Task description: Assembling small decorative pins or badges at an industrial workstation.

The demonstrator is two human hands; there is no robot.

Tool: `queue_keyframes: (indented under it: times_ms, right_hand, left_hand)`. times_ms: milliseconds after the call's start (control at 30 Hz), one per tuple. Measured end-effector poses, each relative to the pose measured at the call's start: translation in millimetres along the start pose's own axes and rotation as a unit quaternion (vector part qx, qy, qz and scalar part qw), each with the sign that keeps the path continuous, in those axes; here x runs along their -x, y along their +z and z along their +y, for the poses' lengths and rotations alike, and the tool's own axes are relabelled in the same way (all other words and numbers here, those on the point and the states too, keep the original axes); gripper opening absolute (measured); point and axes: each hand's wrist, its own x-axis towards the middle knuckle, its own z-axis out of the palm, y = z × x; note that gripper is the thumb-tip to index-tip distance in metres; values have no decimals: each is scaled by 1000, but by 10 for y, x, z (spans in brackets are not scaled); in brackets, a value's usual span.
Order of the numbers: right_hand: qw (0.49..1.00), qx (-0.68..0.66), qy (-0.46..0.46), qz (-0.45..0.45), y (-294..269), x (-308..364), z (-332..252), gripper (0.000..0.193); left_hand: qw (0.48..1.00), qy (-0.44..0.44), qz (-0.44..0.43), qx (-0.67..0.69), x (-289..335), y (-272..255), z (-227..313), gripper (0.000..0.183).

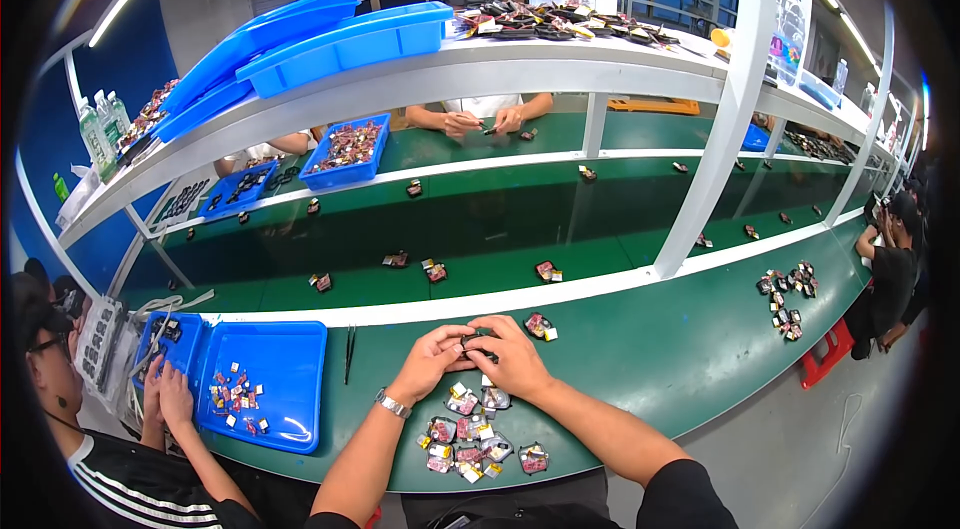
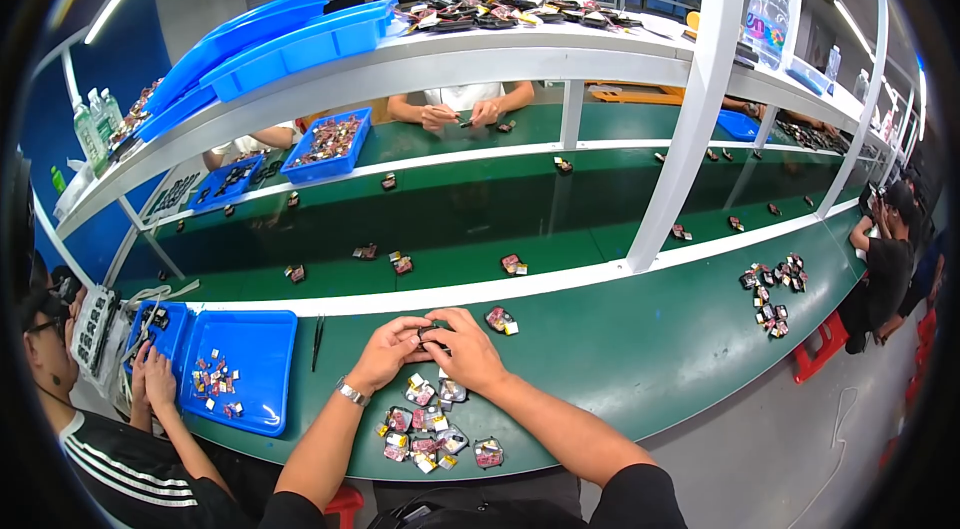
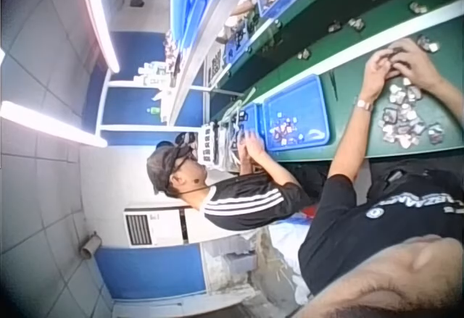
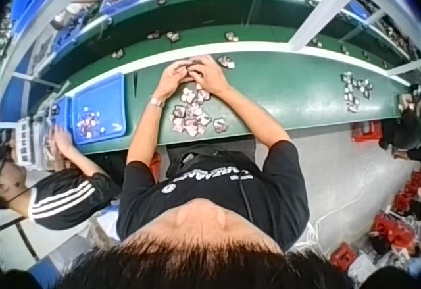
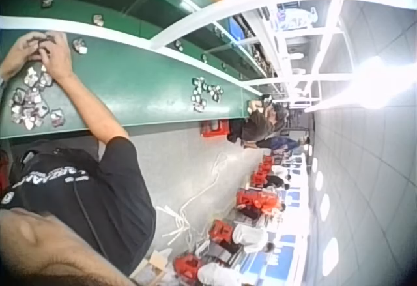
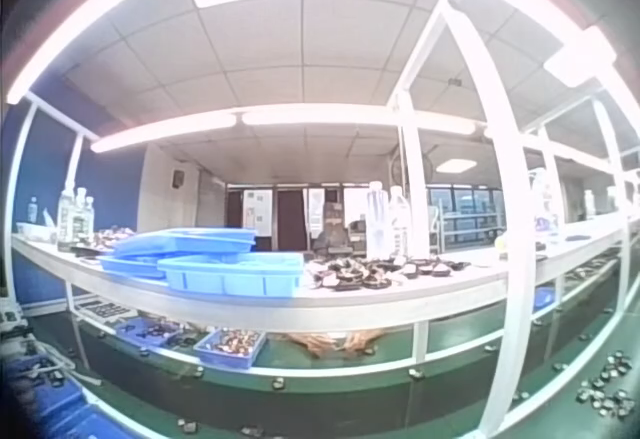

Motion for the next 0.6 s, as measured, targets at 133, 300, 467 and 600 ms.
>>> queue_keyframes:
  times_ms: [133,300,467,600]
  right_hand:
    - [1000,-19,14,-10,-8,-8,-18,15]
    - [999,-33,37,0,51,36,52,19]
    - [997,-60,48,-13,36,18,47,20]
    - [998,-56,31,-4,74,-16,-41,19]
  left_hand:
    - [1000,6,1,10,10,-13,-8,29]
    - [1000,4,5,5,0,-4,-12,28]
    - [1000,5,20,13,-6,9,-5,27]
    - [998,29,51,0,17,-5,-32,27]
